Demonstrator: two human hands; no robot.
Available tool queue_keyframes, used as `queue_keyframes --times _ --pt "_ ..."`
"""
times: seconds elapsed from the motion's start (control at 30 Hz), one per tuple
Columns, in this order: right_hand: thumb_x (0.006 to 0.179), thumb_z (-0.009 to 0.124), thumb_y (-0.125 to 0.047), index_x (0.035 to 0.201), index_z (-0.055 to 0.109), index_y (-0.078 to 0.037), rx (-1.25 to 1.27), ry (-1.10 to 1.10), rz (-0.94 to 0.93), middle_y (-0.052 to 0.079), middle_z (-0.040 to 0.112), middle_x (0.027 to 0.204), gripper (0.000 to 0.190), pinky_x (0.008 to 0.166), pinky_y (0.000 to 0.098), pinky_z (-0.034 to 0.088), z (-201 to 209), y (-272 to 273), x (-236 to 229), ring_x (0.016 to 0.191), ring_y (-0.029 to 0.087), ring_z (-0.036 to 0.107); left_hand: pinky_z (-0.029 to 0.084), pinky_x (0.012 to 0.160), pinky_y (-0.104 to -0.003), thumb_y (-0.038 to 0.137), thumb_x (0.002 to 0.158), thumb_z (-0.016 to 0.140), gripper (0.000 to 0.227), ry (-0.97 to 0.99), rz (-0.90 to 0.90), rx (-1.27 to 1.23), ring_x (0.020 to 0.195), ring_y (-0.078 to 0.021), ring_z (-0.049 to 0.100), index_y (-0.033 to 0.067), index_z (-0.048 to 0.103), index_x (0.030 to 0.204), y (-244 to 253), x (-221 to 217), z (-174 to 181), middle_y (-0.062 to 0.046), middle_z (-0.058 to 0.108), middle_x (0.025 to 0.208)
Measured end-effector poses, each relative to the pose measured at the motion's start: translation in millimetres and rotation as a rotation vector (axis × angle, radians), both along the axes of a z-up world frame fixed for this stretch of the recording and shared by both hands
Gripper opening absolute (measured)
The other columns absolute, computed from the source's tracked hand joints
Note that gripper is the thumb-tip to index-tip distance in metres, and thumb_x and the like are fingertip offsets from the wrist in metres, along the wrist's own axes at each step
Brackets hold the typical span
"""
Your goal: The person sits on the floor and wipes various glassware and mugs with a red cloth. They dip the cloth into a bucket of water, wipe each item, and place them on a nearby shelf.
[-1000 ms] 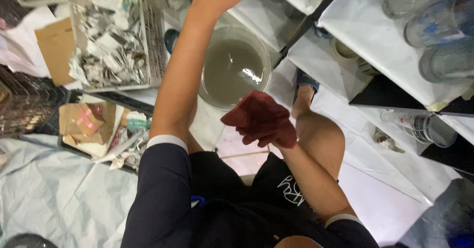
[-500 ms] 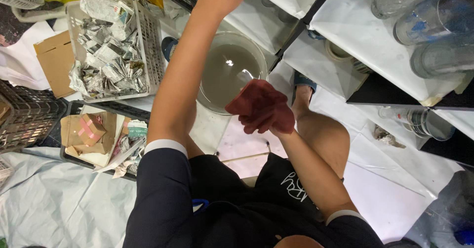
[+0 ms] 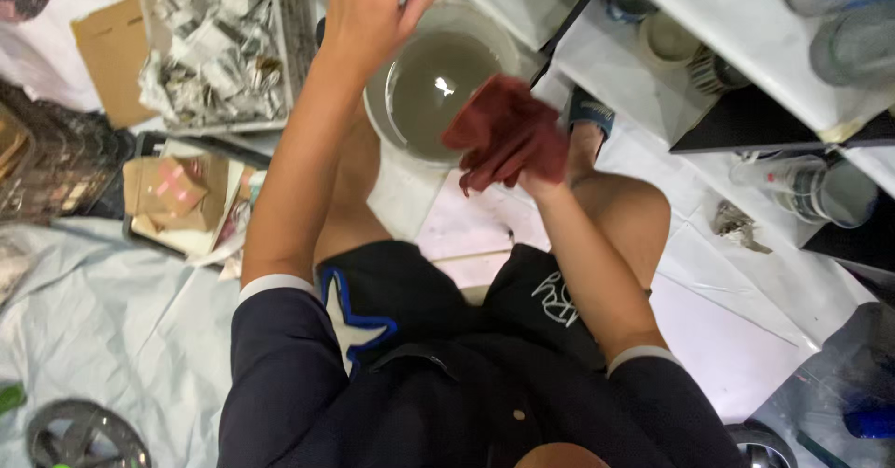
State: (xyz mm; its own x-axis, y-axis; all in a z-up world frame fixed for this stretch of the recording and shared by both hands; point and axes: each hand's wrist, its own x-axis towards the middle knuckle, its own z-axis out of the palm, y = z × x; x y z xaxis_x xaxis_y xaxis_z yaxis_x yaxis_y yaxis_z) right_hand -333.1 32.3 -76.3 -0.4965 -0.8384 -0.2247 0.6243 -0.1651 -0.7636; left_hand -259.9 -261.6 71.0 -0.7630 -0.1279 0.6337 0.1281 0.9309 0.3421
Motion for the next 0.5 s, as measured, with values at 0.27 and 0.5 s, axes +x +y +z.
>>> queue_keyframes --times 0.27,0.5 --pt "0.106 0.033 -0.048 0.136 0.05 -0.003 -0.329 -0.28 0.028 0.022 0.062 0.129 0.057 0.085 0.0515 0.059 0 -4 -5 0.105 0.042 0.069 0.045 0.084 -0.052 0.016 0.106 0.067 0.022 -0.191 0.139 0.134 0.098 -0.0434 0.057 -0.0007 0.056 0.115 8 69 -42 -0.022 0.06 0.103" --pt "0.104 0.058 -0.048 0.14 0.051 -0.011 -0.362 -0.224 -0.303 0.006 0.058 0.142 0.051 0.119 0.041 0.046 -91 16 -3 0.135 0.024 0.055 0.048 0.074 -0.05 0.028 0.112 0.041 0.028 -0.13 0.608 0.727 0.087 -0.0393 0.063 0.0047 0.049 0.124 24 62 -234 -0.021 0.062 0.107"
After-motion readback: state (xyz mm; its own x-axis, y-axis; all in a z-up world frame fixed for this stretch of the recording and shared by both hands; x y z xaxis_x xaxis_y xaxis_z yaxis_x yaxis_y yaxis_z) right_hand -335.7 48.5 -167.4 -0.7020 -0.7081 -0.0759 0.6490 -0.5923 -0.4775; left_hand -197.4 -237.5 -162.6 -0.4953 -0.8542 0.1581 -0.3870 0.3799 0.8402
